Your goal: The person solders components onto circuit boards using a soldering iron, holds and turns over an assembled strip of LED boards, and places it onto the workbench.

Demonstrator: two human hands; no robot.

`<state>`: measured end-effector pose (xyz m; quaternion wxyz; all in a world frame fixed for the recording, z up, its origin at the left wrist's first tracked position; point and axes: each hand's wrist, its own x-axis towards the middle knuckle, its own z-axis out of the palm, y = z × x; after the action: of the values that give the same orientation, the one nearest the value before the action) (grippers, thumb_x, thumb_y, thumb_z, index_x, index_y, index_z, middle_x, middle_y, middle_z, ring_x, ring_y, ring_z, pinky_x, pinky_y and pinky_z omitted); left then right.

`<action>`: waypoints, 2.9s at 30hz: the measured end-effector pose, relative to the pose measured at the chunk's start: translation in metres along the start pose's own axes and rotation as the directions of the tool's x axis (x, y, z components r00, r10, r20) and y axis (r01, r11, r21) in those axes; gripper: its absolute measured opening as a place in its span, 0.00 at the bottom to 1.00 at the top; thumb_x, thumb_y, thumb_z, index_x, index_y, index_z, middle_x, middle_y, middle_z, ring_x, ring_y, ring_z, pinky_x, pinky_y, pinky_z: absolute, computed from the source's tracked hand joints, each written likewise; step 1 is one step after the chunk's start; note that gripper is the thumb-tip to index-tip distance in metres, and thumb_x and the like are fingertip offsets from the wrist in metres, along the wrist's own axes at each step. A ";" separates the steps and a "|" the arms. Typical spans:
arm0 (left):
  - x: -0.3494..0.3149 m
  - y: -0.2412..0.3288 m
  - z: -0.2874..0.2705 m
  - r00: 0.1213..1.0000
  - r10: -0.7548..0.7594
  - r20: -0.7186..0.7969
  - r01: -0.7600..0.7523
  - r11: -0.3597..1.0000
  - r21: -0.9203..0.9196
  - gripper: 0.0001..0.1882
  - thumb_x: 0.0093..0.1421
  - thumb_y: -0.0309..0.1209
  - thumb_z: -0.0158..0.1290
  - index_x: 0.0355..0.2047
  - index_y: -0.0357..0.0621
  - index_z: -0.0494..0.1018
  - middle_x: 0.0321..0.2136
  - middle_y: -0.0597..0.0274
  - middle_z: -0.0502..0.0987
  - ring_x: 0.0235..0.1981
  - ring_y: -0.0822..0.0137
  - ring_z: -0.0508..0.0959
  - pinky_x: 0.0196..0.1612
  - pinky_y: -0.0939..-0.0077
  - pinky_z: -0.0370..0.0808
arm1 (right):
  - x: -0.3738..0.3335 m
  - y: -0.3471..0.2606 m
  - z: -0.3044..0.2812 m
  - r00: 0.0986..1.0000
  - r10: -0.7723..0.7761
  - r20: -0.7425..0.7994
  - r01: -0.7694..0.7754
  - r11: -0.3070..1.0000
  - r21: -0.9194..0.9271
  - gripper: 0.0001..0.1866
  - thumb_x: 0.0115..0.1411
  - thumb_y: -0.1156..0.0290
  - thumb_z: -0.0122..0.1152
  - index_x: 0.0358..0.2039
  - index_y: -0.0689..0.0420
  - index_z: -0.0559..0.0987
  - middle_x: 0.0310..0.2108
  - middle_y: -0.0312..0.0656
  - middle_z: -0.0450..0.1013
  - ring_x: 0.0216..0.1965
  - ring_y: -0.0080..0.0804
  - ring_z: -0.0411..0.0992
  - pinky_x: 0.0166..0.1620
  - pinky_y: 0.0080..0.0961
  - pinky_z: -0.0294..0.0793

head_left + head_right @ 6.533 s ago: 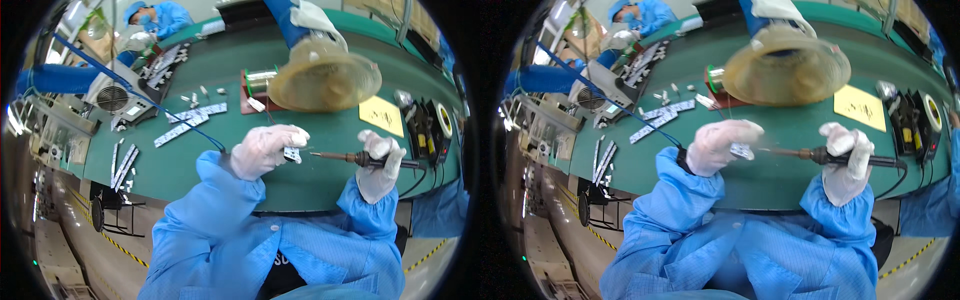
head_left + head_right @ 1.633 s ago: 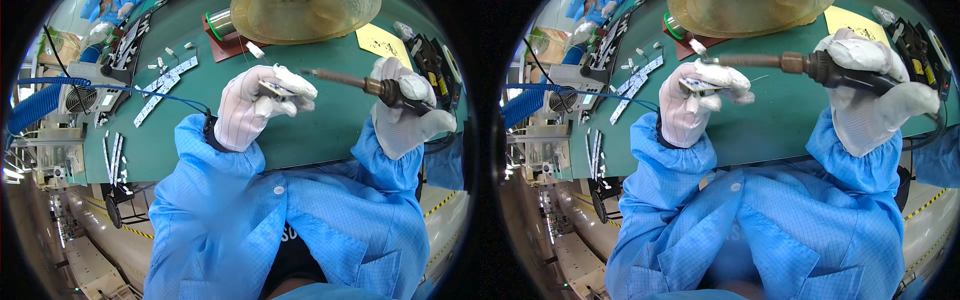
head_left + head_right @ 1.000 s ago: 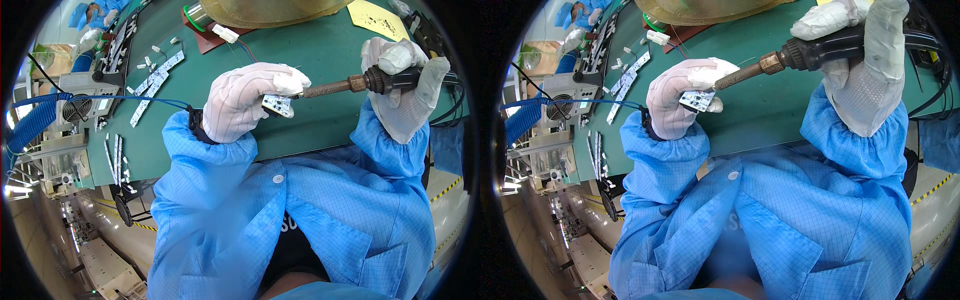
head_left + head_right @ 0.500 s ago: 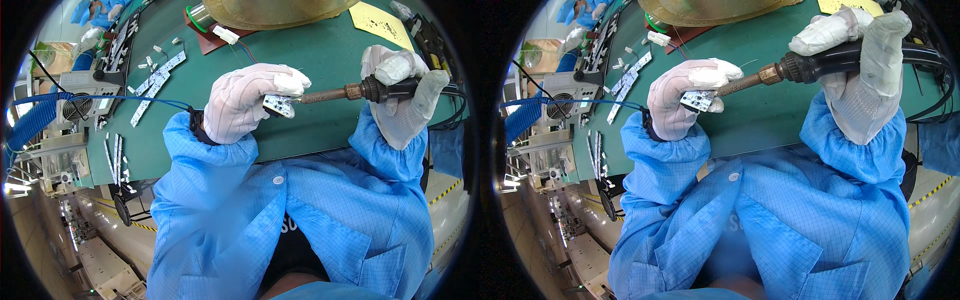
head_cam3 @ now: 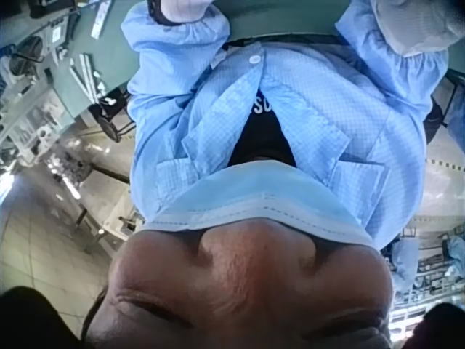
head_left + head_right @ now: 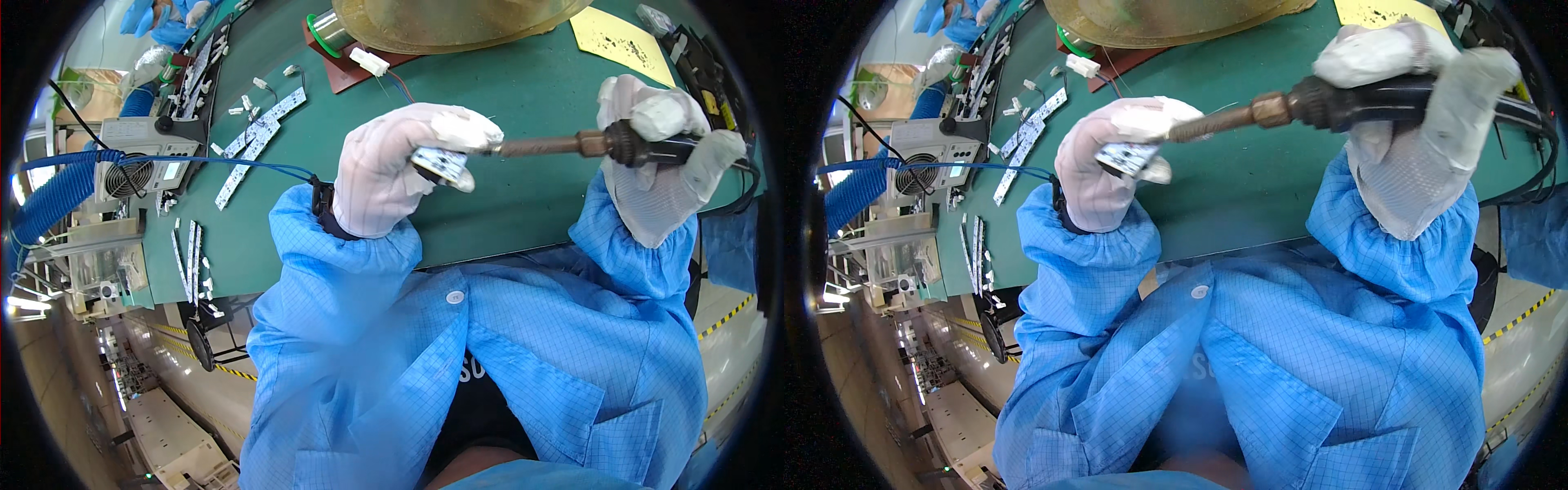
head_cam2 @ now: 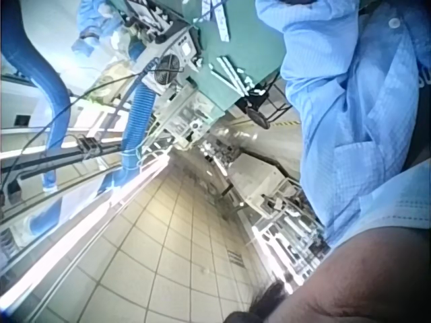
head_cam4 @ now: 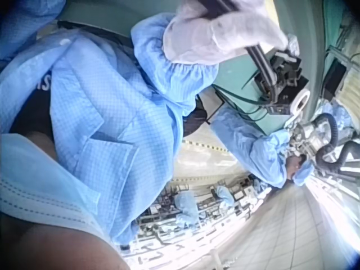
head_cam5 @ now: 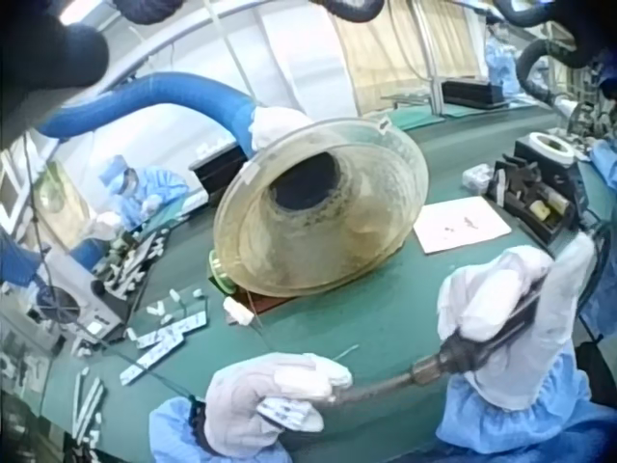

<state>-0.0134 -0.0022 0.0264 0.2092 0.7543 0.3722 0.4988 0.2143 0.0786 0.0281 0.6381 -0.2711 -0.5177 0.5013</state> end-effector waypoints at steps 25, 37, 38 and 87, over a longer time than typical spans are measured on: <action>-0.013 0.014 0.001 0.992 -0.083 -0.092 0.025 0.862 -0.506 0.23 0.60 0.49 0.46 0.41 0.39 0.72 0.48 0.49 0.61 0.34 0.68 0.75 0.31 0.82 0.76 | -0.037 -0.005 0.066 0.872 -0.105 0.479 0.001 0.977 0.213 0.27 0.50 0.81 0.61 0.50 0.63 0.63 0.47 0.56 0.67 0.45 0.47 0.71 0.42 0.37 0.77; 0.001 0.021 0.000 0.982 0.093 -0.164 -0.129 0.967 -0.221 0.23 0.43 0.35 0.64 0.40 0.40 0.74 0.50 0.53 0.64 0.53 0.63 0.64 0.50 0.67 0.66 | -0.034 -0.001 0.063 0.882 -0.183 0.435 0.112 0.976 0.186 0.30 0.48 0.76 0.65 0.50 0.63 0.62 0.44 0.56 0.68 0.44 0.47 0.72 0.47 0.39 0.74; 0.003 0.024 0.005 0.955 0.007 -0.297 -0.119 0.924 -0.362 0.25 0.40 0.32 0.66 0.41 0.40 0.73 0.49 0.53 0.64 0.53 0.63 0.64 0.50 0.68 0.67 | -0.031 0.001 0.061 0.846 -0.329 0.420 0.302 0.944 0.132 0.29 0.48 0.77 0.65 0.49 0.62 0.63 0.43 0.55 0.69 0.44 0.46 0.72 0.46 0.37 0.75; -0.004 0.020 0.013 0.905 -0.357 -0.233 0.062 0.651 -0.756 0.17 0.46 0.14 0.54 0.38 0.35 0.65 0.43 0.50 0.67 0.28 0.64 0.78 0.21 0.82 0.75 | -0.042 0.008 0.068 0.966 0.000 0.260 -0.057 0.975 0.214 0.23 0.49 0.81 0.59 0.48 0.63 0.67 0.37 0.50 0.72 0.40 0.37 0.73 0.45 0.30 0.73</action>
<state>0.0047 -0.0178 0.0325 0.4787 0.4517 0.2586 0.7070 0.1493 0.0314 0.0262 0.5839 -0.1387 -0.5339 0.5956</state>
